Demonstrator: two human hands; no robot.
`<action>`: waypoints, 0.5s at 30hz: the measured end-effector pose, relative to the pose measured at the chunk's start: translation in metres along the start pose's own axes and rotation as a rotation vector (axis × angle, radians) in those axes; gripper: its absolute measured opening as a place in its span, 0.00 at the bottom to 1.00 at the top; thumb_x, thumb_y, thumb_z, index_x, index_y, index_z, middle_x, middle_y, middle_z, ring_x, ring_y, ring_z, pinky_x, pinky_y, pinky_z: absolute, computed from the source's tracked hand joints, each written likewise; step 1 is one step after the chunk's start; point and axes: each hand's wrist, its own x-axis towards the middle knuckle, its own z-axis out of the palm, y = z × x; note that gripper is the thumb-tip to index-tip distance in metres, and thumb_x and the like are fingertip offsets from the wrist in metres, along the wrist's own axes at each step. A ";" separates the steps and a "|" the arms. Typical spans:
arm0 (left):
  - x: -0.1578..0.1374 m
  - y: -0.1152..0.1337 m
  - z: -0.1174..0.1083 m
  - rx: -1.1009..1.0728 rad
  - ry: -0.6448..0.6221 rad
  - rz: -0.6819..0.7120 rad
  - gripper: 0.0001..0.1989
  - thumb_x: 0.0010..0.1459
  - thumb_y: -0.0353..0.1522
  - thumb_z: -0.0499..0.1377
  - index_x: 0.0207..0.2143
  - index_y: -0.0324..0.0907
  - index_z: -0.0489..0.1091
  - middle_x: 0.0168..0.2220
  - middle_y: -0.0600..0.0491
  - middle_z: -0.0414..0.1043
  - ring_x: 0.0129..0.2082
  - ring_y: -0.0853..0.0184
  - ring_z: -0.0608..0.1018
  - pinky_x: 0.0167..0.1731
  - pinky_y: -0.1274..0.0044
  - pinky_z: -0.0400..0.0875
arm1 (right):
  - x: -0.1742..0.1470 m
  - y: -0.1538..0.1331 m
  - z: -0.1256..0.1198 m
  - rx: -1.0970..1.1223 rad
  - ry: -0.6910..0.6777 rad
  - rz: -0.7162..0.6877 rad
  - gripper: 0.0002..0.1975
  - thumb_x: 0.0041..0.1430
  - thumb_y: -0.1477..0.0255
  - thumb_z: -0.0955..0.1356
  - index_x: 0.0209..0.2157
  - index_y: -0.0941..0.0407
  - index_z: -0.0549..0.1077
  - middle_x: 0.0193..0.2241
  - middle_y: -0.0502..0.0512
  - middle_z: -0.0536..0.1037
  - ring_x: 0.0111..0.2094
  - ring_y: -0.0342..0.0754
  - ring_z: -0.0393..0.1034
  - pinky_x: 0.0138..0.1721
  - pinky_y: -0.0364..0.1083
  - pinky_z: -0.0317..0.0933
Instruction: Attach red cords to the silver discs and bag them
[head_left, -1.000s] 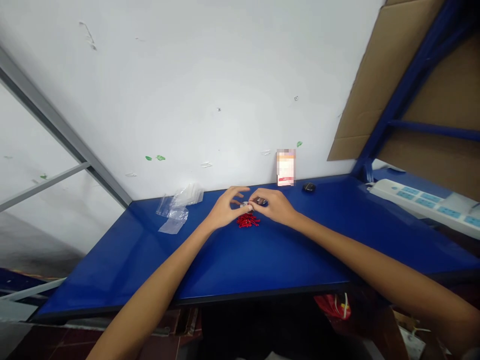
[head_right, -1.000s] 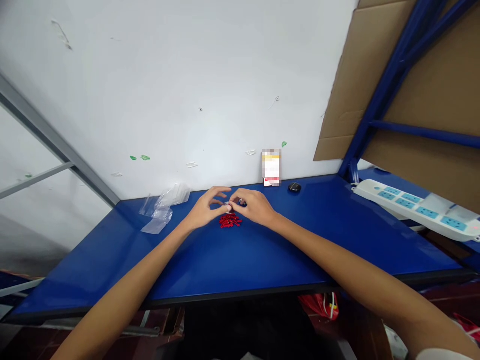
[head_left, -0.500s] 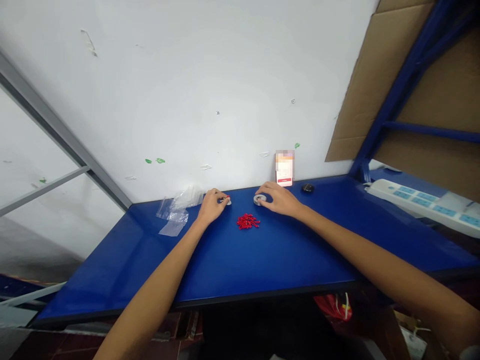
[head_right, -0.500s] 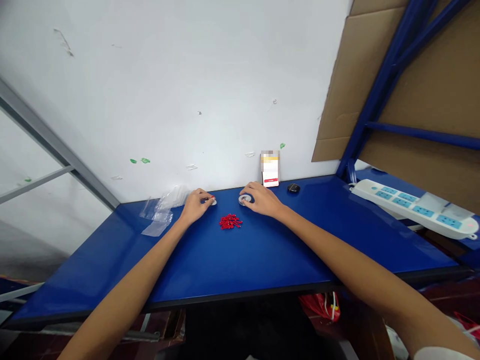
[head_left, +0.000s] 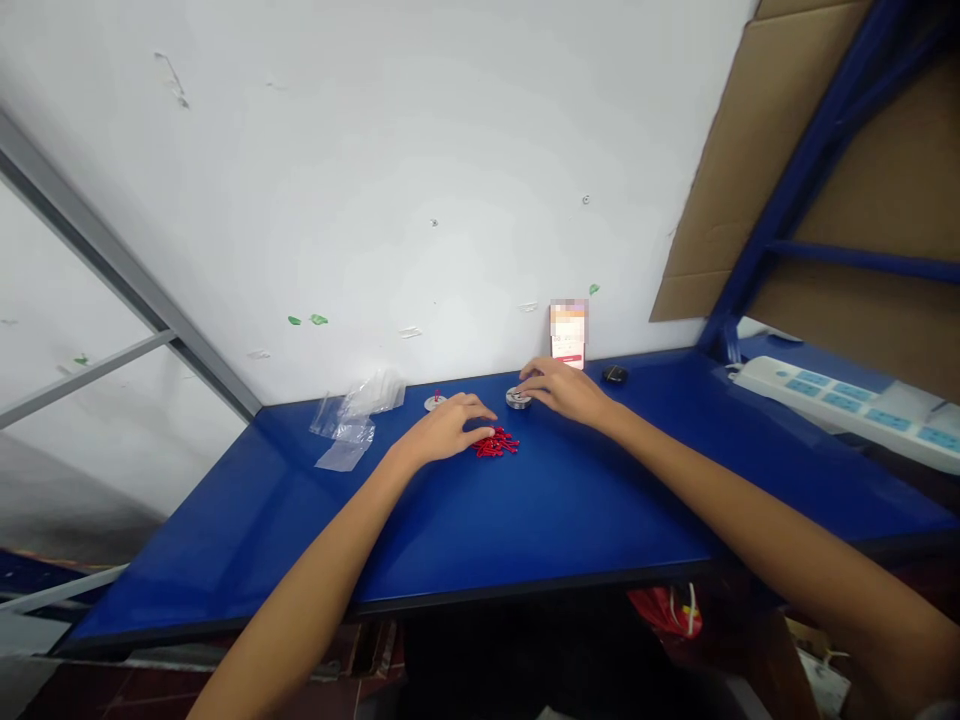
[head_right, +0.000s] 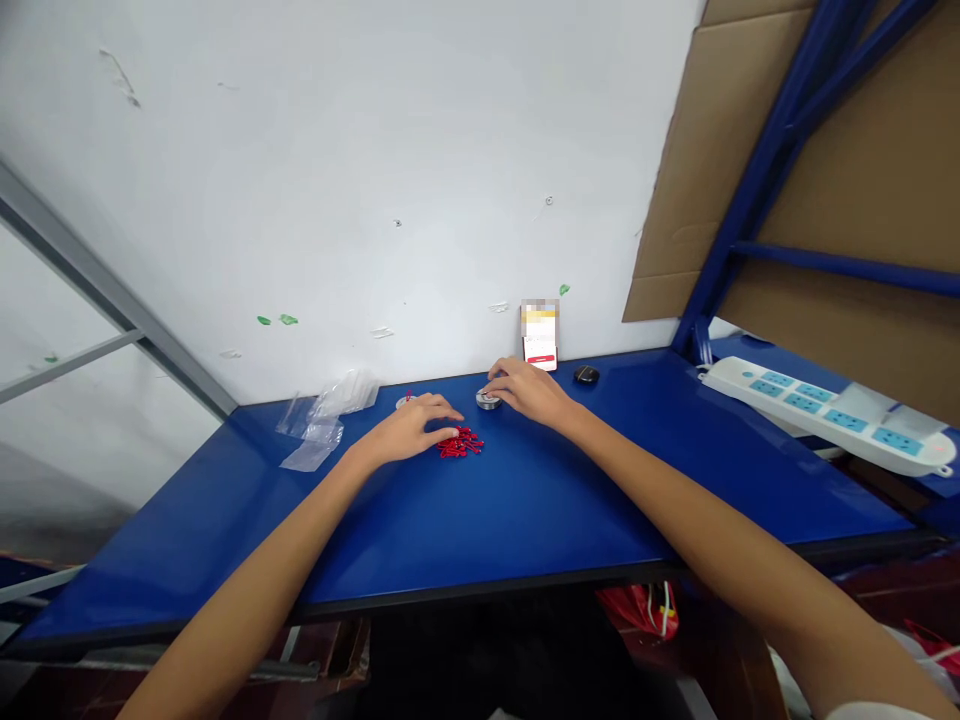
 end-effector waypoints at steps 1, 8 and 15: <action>0.001 -0.001 0.003 0.007 0.006 -0.008 0.16 0.73 0.42 0.58 0.54 0.49 0.80 0.51 0.48 0.78 0.53 0.56 0.78 0.56 0.64 0.70 | 0.000 -0.002 -0.002 -0.014 0.037 0.025 0.14 0.75 0.64 0.67 0.50 0.47 0.86 0.49 0.58 0.83 0.47 0.54 0.78 0.46 0.50 0.72; 0.007 -0.005 0.021 -0.011 0.088 -0.091 0.09 0.71 0.37 0.60 0.42 0.44 0.79 0.41 0.49 0.78 0.44 0.59 0.78 0.46 0.68 0.70 | 0.000 -0.012 -0.006 0.013 0.084 0.152 0.14 0.75 0.66 0.67 0.54 0.45 0.84 0.48 0.49 0.87 0.44 0.53 0.84 0.43 0.47 0.73; 0.005 -0.010 0.024 -0.100 0.082 -0.124 0.03 0.71 0.32 0.58 0.40 0.44 0.69 0.37 0.51 0.76 0.37 0.61 0.76 0.38 0.71 0.67 | 0.001 -0.018 0.004 0.252 0.110 0.220 0.12 0.71 0.68 0.70 0.51 0.47 0.85 0.45 0.48 0.88 0.41 0.53 0.85 0.45 0.49 0.77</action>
